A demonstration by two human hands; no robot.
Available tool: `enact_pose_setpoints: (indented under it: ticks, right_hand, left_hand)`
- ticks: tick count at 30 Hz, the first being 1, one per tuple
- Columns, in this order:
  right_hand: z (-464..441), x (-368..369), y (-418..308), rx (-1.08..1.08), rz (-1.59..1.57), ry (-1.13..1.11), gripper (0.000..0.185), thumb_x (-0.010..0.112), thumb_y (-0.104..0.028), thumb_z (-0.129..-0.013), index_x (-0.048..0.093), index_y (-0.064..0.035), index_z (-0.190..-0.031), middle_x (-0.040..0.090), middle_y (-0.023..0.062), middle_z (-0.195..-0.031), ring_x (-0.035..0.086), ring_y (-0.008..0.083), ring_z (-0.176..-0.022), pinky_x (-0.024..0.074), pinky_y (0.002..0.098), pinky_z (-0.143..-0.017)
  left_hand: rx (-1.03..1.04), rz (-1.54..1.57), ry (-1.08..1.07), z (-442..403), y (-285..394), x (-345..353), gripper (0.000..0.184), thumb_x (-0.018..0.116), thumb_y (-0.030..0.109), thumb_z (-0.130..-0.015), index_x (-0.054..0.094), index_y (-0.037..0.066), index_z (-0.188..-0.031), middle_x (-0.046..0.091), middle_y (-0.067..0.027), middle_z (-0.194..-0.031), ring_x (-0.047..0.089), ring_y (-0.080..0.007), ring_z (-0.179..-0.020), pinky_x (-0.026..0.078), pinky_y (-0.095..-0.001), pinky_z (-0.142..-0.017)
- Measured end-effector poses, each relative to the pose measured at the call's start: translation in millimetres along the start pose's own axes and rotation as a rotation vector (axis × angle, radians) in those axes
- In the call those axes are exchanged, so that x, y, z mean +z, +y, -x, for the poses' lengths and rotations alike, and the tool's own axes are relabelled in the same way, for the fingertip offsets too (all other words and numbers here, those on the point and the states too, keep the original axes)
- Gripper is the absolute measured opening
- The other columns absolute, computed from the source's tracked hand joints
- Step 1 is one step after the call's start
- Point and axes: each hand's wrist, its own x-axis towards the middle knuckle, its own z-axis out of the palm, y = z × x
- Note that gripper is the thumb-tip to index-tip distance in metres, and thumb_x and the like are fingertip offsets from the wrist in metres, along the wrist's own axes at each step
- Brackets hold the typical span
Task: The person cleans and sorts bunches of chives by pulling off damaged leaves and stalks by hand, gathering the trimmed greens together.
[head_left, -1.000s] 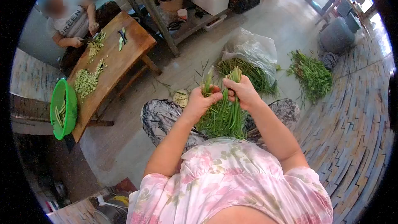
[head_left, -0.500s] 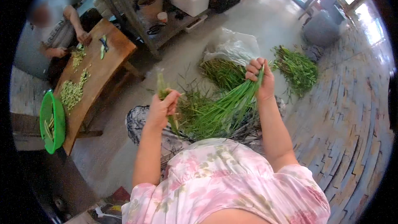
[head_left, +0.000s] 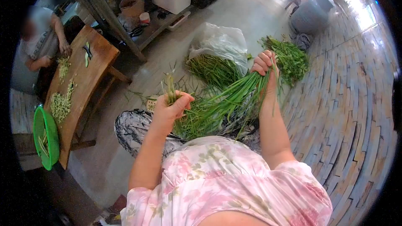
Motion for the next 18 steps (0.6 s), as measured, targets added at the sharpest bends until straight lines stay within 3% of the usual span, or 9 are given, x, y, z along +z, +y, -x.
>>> enact_pose_setpoints:
  ticks: [2, 5, 6, 9, 10, 13, 18]
  right_hand:
    - [0, -6, 2, 0.010, -0.001, 0.009, 0.018, 0.043, -0.022, -0.094, 0.045, -0.0053, -0.085, 0.037, 0.0006, -0.067, 0.032, 0.0097, -0.055, 0.0305, 0.0234, -0.048]
    - [-1, -4, 12, 0.012, 0.059, 0.047, 0.018, 0.043, -0.022, -0.094, 0.045, -0.0056, -0.086, 0.037, 0.0001, -0.067, 0.031, 0.0094, -0.056, 0.0299, 0.0234, -0.048]
    - [-1, -5, 14, 0.020, 0.080, 0.061, 0.018, 0.043, -0.023, -0.094, 0.045, -0.0059, -0.086, 0.036, 0.0000, -0.067, 0.031, 0.0094, -0.056, 0.0298, 0.0233, -0.048]
    - [-3, -9, 17, 0.031, 0.163, 0.090, 0.019, 0.043, -0.024, -0.094, 0.045, -0.0067, -0.086, 0.036, -0.0004, -0.066, 0.031, 0.0091, -0.056, 0.0295, 0.0231, -0.048]
    - [-3, -10, 18, 0.029, 0.198, 0.092, 0.019, 0.043, -0.024, -0.093, 0.045, -0.0071, -0.086, 0.036, -0.0006, -0.066, 0.031, 0.0090, -0.056, 0.0295, 0.0230, -0.048]
    - [-5, -10, 20, -0.026, 0.352, 0.172, 0.019, 0.046, -0.026, -0.093, 0.044, -0.0092, -0.085, 0.036, -0.0016, -0.065, 0.032, 0.0087, -0.056, 0.0289, 0.0230, -0.046]
    - [-2, -16, 7, -0.166, 0.496, 0.315, 0.020, 0.048, -0.027, -0.092, 0.044, -0.0113, -0.080, 0.037, -0.0021, -0.063, 0.031, 0.0087, -0.053, 0.0277, 0.0239, -0.044]
  left_hand:
    - [-0.007, -0.041, -0.038, 2, 9, 11, 0.019, 0.064, 0.020, -0.081, 0.064, 0.004, -0.090, 0.057, -0.0017, -0.068, 0.045, -0.0072, -0.052, 0.035, -0.0217, -0.047]
    - [0.219, -0.251, -0.113, -1, 5, 25, 0.022, 0.065, 0.014, -0.079, 0.064, 0.004, -0.098, 0.062, -0.0010, -0.077, 0.054, -0.0099, -0.065, 0.043, -0.0237, -0.058]
    - [0.267, -0.329, -0.142, -4, 2, 27, 0.026, 0.067, 0.009, -0.076, 0.063, 0.005, -0.102, 0.062, -0.0028, -0.078, 0.059, -0.0154, -0.075, 0.046, -0.0260, -0.068]
    - [0.520, -0.863, -0.117, -8, -6, 31, 0.026, 0.069, 0.009, -0.074, 0.063, 0.004, -0.099, 0.062, -0.0087, -0.079, 0.059, -0.0204, -0.071, 0.045, -0.0269, -0.064]
    - [0.446, -1.041, -0.150, -8, -8, 28, 0.026, 0.070, 0.011, -0.072, 0.063, 0.004, -0.096, 0.060, -0.0129, -0.079, 0.058, -0.0242, -0.069, 0.045, -0.0282, -0.062]
    - [0.513, -0.899, -0.125, -9, -26, 22, 0.020, 0.068, 0.015, -0.076, 0.063, 0.002, -0.090, 0.060, -0.0078, -0.074, 0.056, -0.0211, -0.064, 0.045, -0.0295, -0.060]
    - [0.233, -0.056, 0.397, -3, -27, -10, 0.019, 0.061, 0.021, -0.085, 0.063, 0.004, -0.090, 0.056, -0.0002, -0.072, 0.044, -0.0064, -0.054, 0.033, -0.0204, -0.045]
